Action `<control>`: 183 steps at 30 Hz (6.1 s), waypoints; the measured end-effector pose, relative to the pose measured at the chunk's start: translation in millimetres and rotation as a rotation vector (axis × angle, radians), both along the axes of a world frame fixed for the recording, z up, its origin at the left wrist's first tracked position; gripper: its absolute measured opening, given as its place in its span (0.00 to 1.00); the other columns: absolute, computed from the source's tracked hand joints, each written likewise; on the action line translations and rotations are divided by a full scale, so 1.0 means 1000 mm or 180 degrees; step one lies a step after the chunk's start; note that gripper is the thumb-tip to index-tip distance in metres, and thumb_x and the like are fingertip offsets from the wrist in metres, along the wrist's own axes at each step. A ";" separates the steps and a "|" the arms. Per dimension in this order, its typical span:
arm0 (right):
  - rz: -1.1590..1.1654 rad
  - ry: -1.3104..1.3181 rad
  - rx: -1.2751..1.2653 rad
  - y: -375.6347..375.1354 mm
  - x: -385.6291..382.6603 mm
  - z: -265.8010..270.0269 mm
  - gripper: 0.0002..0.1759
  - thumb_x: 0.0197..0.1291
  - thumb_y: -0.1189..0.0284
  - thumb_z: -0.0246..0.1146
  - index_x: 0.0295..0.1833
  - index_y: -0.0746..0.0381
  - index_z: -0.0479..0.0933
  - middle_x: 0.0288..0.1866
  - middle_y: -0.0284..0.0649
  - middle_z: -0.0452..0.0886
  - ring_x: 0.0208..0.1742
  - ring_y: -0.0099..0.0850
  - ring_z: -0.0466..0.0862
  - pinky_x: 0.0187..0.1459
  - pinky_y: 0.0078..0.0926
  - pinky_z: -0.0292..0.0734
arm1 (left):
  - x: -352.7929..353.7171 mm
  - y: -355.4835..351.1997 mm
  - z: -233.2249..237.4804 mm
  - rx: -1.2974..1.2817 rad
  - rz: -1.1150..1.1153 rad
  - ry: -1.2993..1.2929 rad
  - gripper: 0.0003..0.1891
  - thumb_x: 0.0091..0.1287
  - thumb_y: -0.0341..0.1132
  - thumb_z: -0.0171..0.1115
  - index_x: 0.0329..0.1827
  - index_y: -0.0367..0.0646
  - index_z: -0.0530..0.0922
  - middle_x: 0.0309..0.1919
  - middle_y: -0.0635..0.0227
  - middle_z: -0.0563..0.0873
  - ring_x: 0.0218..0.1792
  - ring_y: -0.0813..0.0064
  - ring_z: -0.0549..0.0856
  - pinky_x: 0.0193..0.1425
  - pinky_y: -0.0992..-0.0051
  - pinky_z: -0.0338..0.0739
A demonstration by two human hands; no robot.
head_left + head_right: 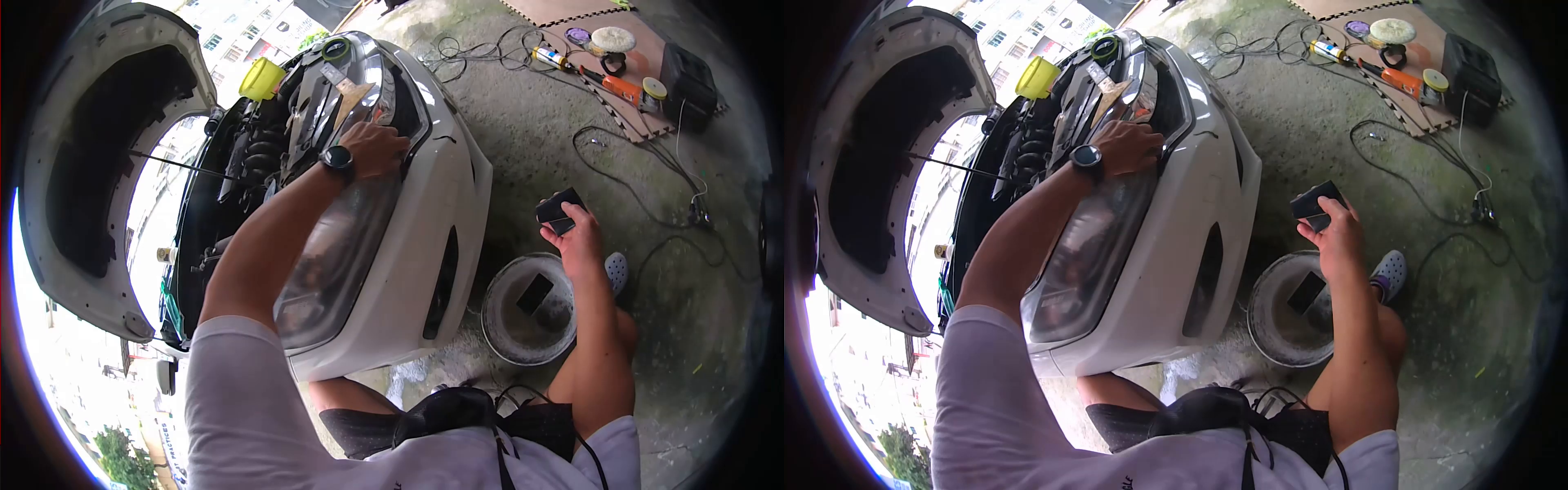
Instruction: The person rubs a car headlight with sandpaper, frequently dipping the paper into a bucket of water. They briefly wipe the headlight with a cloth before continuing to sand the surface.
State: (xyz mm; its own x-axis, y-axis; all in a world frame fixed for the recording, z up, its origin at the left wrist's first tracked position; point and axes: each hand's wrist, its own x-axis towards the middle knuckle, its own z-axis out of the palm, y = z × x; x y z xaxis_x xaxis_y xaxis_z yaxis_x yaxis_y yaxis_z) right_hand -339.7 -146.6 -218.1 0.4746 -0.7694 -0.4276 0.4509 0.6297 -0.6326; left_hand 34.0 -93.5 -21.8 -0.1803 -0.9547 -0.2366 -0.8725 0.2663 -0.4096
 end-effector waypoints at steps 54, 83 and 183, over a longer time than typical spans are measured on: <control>-0.0408 0.0160 -0.0266 0.004 -0.070 0.043 0.18 0.63 0.81 0.59 0.58 0.62 0.71 0.56 0.46 0.81 0.51 0.35 0.87 0.48 0.32 0.90 | -0.327 0.173 -0.644 0.2846 0.1624 0.2119 0.17 0.70 0.39 0.58 0.57 0.43 0.86 0.51 0.49 0.90 0.55 0.48 0.89 0.63 0.50 0.81; -0.0204 -0.0582 -0.0092 -0.007 -0.037 -0.032 0.15 0.64 0.77 0.61 0.56 0.59 0.72 0.54 0.43 0.81 0.54 0.39 0.85 0.53 0.44 0.87 | -0.076 0.205 0.058 -0.0364 0.0499 0.0751 0.09 0.55 0.32 0.68 0.40 0.48 0.86 0.55 0.62 0.83 0.56 0.58 0.83 0.55 0.58 0.81; 0.0082 0.2562 -0.4329 0.074 0.303 0.124 0.30 0.57 0.84 0.55 0.68 0.78 0.69 0.63 0.68 0.79 0.55 0.63 0.86 0.56 0.54 0.84 | -0.009 0.165 0.040 -0.1616 0.1725 0.1149 0.26 0.65 0.47 0.71 0.64 0.45 0.82 0.70 0.56 0.77 0.73 0.50 0.74 0.65 0.34 0.73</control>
